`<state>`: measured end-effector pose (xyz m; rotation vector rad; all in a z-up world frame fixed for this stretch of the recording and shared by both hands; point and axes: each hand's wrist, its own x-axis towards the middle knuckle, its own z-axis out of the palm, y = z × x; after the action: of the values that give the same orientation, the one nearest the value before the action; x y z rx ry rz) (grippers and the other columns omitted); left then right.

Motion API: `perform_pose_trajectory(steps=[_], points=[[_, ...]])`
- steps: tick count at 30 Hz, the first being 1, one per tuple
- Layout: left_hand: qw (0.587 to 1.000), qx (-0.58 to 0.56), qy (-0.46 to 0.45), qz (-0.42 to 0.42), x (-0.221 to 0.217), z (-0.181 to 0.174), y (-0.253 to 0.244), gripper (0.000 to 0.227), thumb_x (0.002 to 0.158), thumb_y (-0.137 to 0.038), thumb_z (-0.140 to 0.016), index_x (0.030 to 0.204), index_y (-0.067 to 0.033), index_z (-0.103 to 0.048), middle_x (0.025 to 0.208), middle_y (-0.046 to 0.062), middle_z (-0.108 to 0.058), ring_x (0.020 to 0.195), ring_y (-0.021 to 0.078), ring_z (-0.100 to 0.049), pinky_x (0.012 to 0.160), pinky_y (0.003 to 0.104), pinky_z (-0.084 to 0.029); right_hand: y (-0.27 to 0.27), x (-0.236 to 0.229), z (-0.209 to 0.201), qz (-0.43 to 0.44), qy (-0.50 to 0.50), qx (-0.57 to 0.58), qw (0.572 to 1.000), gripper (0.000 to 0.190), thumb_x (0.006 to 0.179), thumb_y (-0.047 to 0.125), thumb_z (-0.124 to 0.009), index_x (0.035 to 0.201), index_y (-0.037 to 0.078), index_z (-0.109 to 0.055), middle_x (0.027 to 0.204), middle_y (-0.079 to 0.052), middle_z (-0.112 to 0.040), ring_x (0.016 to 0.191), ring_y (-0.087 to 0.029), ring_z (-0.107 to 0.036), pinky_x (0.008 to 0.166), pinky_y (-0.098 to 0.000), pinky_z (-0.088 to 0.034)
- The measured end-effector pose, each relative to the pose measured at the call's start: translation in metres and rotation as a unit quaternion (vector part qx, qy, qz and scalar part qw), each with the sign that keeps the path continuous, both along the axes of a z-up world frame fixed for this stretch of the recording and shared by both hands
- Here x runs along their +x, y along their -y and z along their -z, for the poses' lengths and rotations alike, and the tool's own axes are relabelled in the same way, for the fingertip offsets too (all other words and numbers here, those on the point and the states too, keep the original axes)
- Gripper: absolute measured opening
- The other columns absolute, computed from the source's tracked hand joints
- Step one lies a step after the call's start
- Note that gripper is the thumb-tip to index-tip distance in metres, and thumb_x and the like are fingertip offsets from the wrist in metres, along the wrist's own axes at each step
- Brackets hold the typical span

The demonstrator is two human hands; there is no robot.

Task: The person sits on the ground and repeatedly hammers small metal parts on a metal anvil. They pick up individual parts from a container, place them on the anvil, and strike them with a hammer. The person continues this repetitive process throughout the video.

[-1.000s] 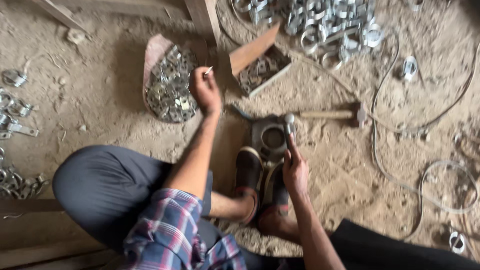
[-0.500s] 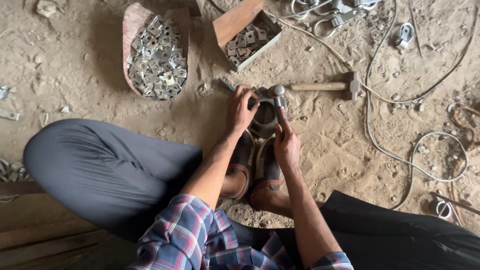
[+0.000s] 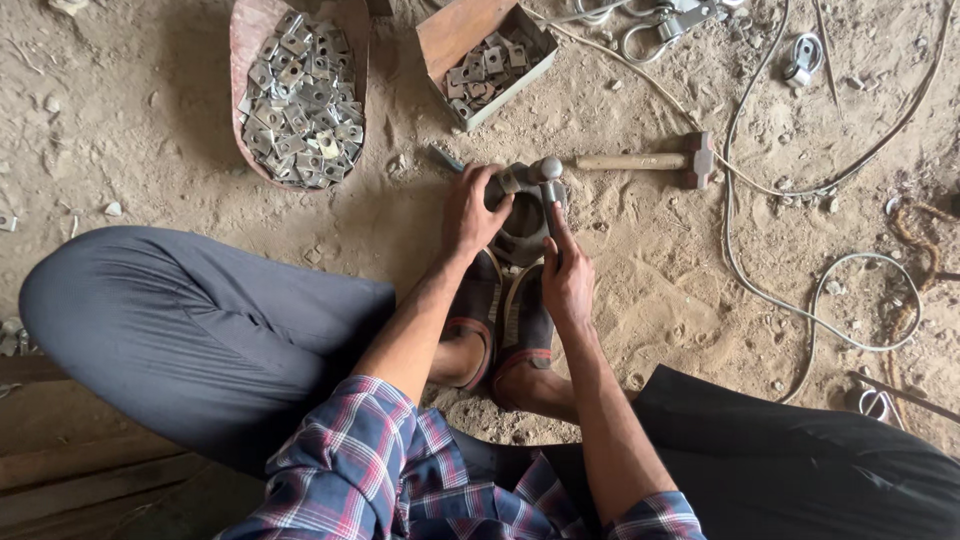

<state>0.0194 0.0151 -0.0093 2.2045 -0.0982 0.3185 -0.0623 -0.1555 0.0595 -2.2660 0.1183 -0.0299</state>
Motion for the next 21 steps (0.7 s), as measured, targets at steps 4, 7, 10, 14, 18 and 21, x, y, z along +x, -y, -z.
perform_pose_trajectory(steps=[4, 7, 10, 14, 18, 21], points=[[1.0, 0.01, 0.016, -0.003, 0.001, -0.003, -0.001, 0.053, 0.077, -0.02, -0.087, 0.123, -0.01, -0.062, 0.118, 0.013, -0.065, 0.111, 0.0357, -0.063, 0.095, 0.045, -0.052, 0.0, 0.001, 0.0, -0.001, 0.006, 0.004, 1.0, 0.052, 0.105, 0.018, -0.056, 0.156, 0.023, -0.048, 0.079, -0.025, -0.067, 0.054, -0.034, -0.062, 0.054, -0.048, -0.046], [1.0, -0.001, 0.018, -0.007, -0.001, -0.001, 0.0, 0.054, 0.076, -0.021, -0.089, 0.121, -0.0087, -0.062, 0.117, 0.013, -0.065, 0.111, 0.0362, -0.063, 0.095, 0.046, -0.052, 0.0, 0.0, 0.003, 0.001, 0.002, -0.008, 1.0, 0.052, 0.105, 0.019, -0.057, 0.156, 0.023, -0.049, 0.077, -0.025, -0.066, 0.053, -0.035, -0.06, 0.053, -0.049, -0.044], [1.0, 0.003, 0.015, -0.013, 0.001, 0.004, -0.001, 0.051, 0.077, -0.021, -0.089, 0.119, -0.0085, -0.063, 0.116, 0.013, -0.066, 0.111, 0.0355, -0.064, 0.096, 0.046, -0.052, 0.0, -0.002, 0.005, -0.001, 0.001, -0.009, 1.0, 0.052, 0.105, 0.019, -0.056, 0.157, 0.022, -0.048, 0.076, -0.026, -0.065, 0.051, -0.036, -0.057, 0.053, -0.05, -0.043], [1.0, 0.009, 0.018, -0.017, 0.0, 0.006, 0.0, 0.049, 0.077, -0.021, -0.089, 0.118, -0.0088, -0.064, 0.116, 0.012, -0.068, 0.11, 0.034, -0.065, 0.096, 0.045, -0.052, 0.0, 0.0, 0.009, -0.014, 0.047, -0.013, 0.999, 0.052, 0.106, 0.018, -0.056, 0.158, 0.021, -0.047, 0.08, -0.024, -0.066, 0.053, -0.032, -0.059, 0.052, -0.0485, -0.045], [0.999, 0.036, 0.004, -0.03, -0.002, 0.001, 0.004, 0.049, 0.077, -0.023, -0.089, 0.117, -0.0087, -0.066, 0.114, 0.011, -0.068, 0.109, 0.0336, -0.064, 0.095, 0.044, -0.052, 0.0, -0.003, 0.007, -0.003, -0.002, -0.033, 0.999, 0.052, 0.107, 0.02, -0.055, 0.158, 0.023, -0.047, 0.071, -0.024, -0.063, 0.048, -0.03, -0.054, 0.053, -0.0484, -0.043], [0.999, 0.045, -0.017, -0.023, 0.0, -0.003, 0.003, 0.051, 0.077, -0.024, -0.089, 0.119, -0.0081, -0.066, 0.114, 0.01, -0.068, 0.108, 0.0321, -0.064, 0.096, 0.044, -0.051, -0.003, -0.007, 0.002, 0.005, -0.02, -0.034, 0.999, 0.052, 0.107, 0.02, -0.054, 0.159, 0.024, -0.046, 0.071, -0.024, -0.063, 0.048, -0.03, -0.052, 0.054, -0.0476, -0.044]])
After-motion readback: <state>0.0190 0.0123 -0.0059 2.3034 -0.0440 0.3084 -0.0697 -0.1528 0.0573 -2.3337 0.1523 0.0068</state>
